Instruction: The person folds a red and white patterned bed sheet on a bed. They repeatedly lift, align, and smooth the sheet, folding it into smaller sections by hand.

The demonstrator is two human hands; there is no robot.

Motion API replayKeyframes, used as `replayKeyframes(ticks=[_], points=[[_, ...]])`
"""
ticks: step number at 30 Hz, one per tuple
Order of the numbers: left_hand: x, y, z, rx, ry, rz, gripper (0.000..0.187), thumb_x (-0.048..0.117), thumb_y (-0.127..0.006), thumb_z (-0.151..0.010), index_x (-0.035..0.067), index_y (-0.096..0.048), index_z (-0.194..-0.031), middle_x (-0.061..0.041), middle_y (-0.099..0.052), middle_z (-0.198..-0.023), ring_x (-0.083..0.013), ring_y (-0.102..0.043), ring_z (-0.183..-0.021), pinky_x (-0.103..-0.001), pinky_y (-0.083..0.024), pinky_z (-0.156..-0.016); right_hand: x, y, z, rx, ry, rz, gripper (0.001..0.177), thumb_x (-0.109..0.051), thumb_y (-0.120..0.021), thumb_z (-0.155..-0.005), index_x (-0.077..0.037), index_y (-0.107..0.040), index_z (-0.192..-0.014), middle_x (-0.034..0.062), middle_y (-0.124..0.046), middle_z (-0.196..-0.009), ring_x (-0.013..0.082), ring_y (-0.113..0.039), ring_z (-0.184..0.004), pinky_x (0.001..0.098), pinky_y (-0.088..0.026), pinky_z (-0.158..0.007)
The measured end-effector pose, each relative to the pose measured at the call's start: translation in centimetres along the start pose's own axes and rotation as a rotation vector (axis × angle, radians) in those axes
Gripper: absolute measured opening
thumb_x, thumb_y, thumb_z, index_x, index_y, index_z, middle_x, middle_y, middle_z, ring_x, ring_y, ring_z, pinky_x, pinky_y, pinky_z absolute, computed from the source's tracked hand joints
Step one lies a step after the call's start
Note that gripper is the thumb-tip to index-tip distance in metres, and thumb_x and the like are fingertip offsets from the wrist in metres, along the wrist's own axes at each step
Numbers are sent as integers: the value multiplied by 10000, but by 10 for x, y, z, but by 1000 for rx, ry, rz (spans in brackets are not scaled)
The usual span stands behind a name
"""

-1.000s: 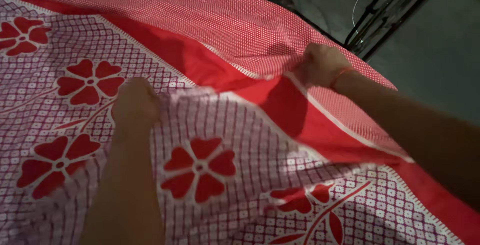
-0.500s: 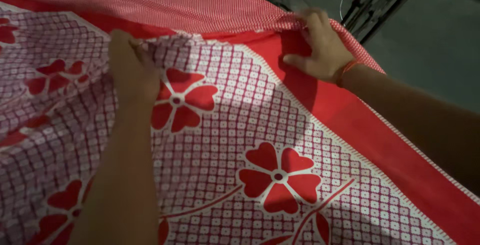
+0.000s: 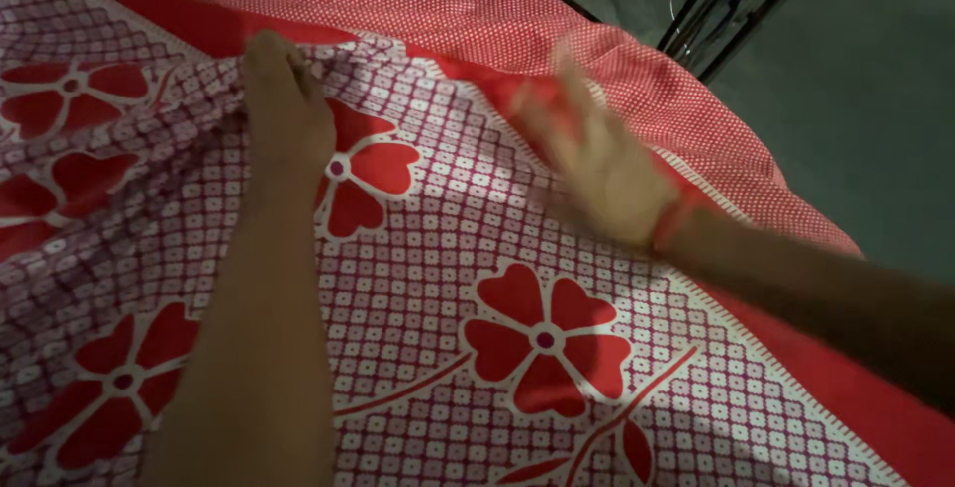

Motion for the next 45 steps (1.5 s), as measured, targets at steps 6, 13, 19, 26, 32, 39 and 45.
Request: replayKeyframes(ticks=[6, 13, 19, 26, 32, 39, 45], points=[[3, -3, -3, 6, -88, -41, 240, -130, -578, -977, 15, -392, -1016, -191, -437, -1066, -383, -479, -973, -512, -395, -981, -46, -53, 68, -790, 559, 137, 983, -601, -805, -699, -281, -435, -1552, -6, -307, -1670, 243, -205, -1580, 606, -232, -1211], [31, -19, 8, -475, 470, 46, 430, 73, -560, -993, 165, -461, -1401, -328, 186, -1621, -483, -458, -1354, -456, -560, -947, 55, -7, -7, -608, -219, 624, 1192, -794, -696, -687, -361, -139, -1648, 73, -14, -1693, 357, -7, -1556, 680, -51, -1182], [90, -14, 20, -522, 115, -154, 574, 187, -714, -921, 118, -531, -1460, -380, -10, -1584, -511, -531, -1264, -463, -506, -1017, 3, -40, 33, -470, 286, 405, 1212, -781, -753, -654, -289, -192, -1609, 144, -49, -1723, 360, -80, -1545, 668, -65, -1182], [80, 0, 56, -750, 164, -528, 469, 479, -719, -909, 133, -626, -1211, -153, -544, -1423, -353, -605, -1238, -509, -510, -969, 60, 0, 1, -626, -202, 323, 1521, -633, -967, -463, -359, -56, -1651, 50, 34, -1726, 352, 13, -1542, 664, -48, -1191], [47, 25, 58, -874, 606, -744, 879, 707, -715, -759, 243, -359, -1416, -171, -312, -1542, -416, -366, -1371, -665, -353, -1012, 3, -40, -58, -482, -75, 371, 1116, -555, -858, -681, -413, -213, -1580, 3, -142, -1694, 316, -102, -1573, 707, -177, -1185], [37, 43, 54, -964, 681, -784, 1304, 906, -719, -629, 367, -40, -1603, -182, -28, -1661, -493, -88, -1494, -801, -174, -1062, -25, -75, -116, -698, -148, 394, 1388, -479, -1035, -505, -490, -172, -1592, 14, 38, -1725, 470, -85, -1521, 656, -260, -1171], [31, 50, 28, -967, 627, -782, 1089, 741, -686, -737, 352, -134, -1592, -162, -106, -1660, -478, -149, -1490, -783, -206, -1074, -21, -62, -149, -635, 0, 452, 1258, -465, -986, -553, -407, -268, -1585, 1, -153, -1732, 335, -435, -1487, 512, -455, -1158]])
Point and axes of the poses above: each hand's wrist, its own z-axis away from the middle knuckle, its own y-axis out of the back of the hand, x = y × z, the point moved 3 cm from there along -z, towards the middle knuckle
